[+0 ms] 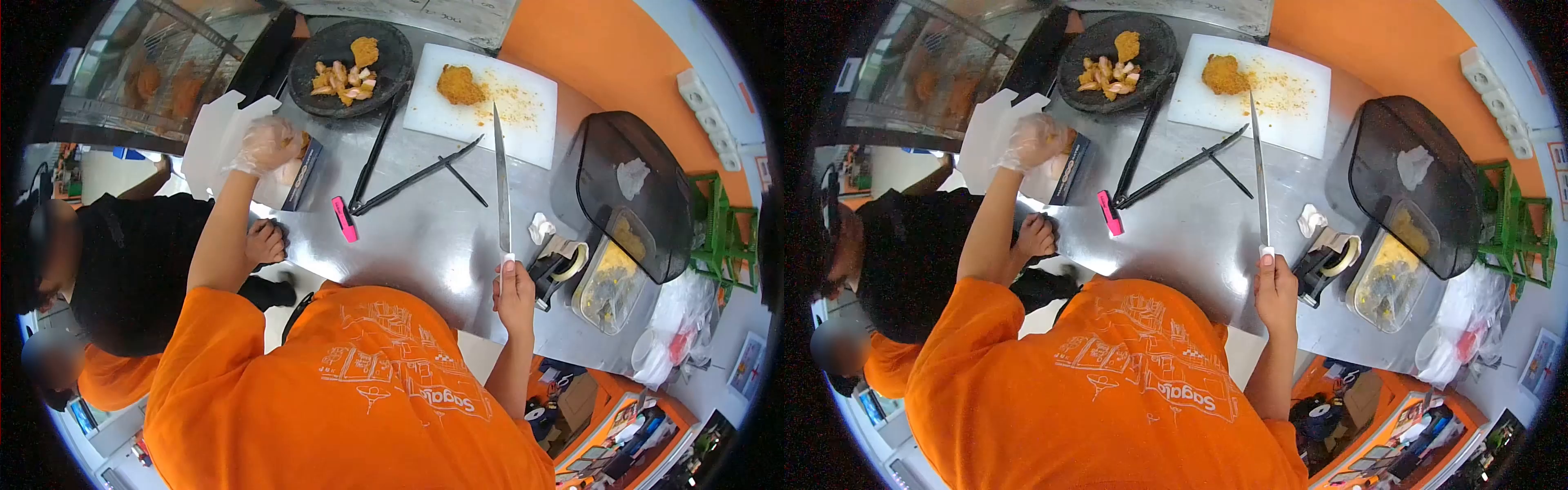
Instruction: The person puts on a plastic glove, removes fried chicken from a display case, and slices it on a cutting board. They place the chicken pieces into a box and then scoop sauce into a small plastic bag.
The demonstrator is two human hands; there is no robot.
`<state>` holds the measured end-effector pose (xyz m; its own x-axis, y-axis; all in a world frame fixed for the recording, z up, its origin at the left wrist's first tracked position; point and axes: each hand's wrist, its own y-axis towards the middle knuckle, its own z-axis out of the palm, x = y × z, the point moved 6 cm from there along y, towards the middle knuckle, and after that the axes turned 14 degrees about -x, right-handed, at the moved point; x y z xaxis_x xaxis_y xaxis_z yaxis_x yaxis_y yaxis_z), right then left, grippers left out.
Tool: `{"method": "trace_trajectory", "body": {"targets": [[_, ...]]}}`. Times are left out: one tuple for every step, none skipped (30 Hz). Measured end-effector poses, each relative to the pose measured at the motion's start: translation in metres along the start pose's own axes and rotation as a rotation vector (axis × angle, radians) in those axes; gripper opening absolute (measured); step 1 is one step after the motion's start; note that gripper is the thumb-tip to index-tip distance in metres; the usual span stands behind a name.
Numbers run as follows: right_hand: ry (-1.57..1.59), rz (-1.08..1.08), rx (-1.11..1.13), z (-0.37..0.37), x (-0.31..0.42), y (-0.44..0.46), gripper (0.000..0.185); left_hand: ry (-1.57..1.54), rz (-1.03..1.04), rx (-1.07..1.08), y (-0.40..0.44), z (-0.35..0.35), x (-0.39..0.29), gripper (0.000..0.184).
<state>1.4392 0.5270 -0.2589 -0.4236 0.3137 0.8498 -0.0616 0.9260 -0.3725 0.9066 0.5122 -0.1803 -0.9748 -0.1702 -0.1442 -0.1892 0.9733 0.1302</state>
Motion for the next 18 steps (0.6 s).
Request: {"method": "trace_trajectory", "body": {"targets": [[0.0, 0.005, -0.009, -0.001, 0.002, 0.0, 0.052, 0.028, -0.154, 0.034, 0.009, -0.007, -0.014, 0.021], [0.027, 0.044, -0.022, -0.001, 0.005, -0.001, 0.054, 0.023, -0.145, 0.034, 0.019, 0.001, -0.024, 0.021], [0.053, 0.083, -0.035, -0.002, 0.007, -0.001, 0.055, -0.154, -0.01, -0.185, 0.033, 0.0, -0.04, 0.023], [0.049, 0.083, -0.041, -0.003, 0.007, 0.001, 0.055, -0.333, 0.122, -0.405, 0.044, -0.003, -0.057, 0.027], [0.044, 0.09, -0.046, -0.003, 0.007, 0.002, 0.055, -0.312, 0.196, -0.398, 0.06, 0.008, -0.079, 0.033], [0.04, 0.094, -0.051, -0.002, 0.008, 0.004, 0.056, -0.29, 0.27, -0.392, 0.08, 0.02, -0.103, 0.04], [0.036, 0.094, -0.055, -0.003, 0.011, 0.006, 0.056, -0.252, 0.288, -0.335, 0.102, 0.042, -0.122, 0.051], [0.032, 0.093, -0.048, -0.004, 0.015, 0.007, 0.056, -0.217, 0.307, -0.277, 0.123, 0.069, -0.141, 0.062], [0.027, 0.091, -0.043, -0.005, 0.019, 0.008, 0.056, -0.136, 0.355, -0.258, 0.142, 0.094, -0.158, 0.069], [0.023, 0.089, -0.042, -0.007, 0.021, 0.009, 0.056, -0.049, 0.399, -0.237, 0.159, 0.119, -0.172, 0.076], [0.03, 0.084, -0.056, -0.009, 0.022, 0.009, 0.055, -0.048, 0.36, -0.228, 0.179, 0.146, -0.18, 0.077], [0.036, 0.077, -0.058, -0.009, 0.023, 0.011, 0.054, -0.04, 0.313, -0.218, 0.194, 0.164, -0.185, 0.078], [0.035, 0.068, -0.025, -0.005, 0.025, 0.014, 0.054, -0.153, 0.17, -0.094, 0.2, 0.157, -0.193, 0.071], [0.069, 0.071, -0.055, -0.008, 0.023, 0.014, 0.053, -0.271, 0.021, 0.031, 0.199, 0.147, -0.202, 0.066], [0.103, 0.078, -0.092, -0.012, 0.022, 0.013, 0.053, -0.261, -0.005, 0.035, 0.201, 0.149, -0.207, 0.066], [0.124, 0.072, -0.084, -0.013, 0.022, 0.013, 0.052, -0.233, -0.02, 0.015, 0.206, 0.15, -0.212, 0.062], [0.122, 0.073, -0.074, -0.013, 0.021, 0.014, 0.052, -0.21, -0.028, -0.002, 0.211, 0.153, -0.214, 0.06], [0.159, 0.104, -0.083, -0.015, 0.018, 0.015, 0.052, -0.21, -0.035, 0.002, 0.213, 0.158, -0.213, 0.06]]}}
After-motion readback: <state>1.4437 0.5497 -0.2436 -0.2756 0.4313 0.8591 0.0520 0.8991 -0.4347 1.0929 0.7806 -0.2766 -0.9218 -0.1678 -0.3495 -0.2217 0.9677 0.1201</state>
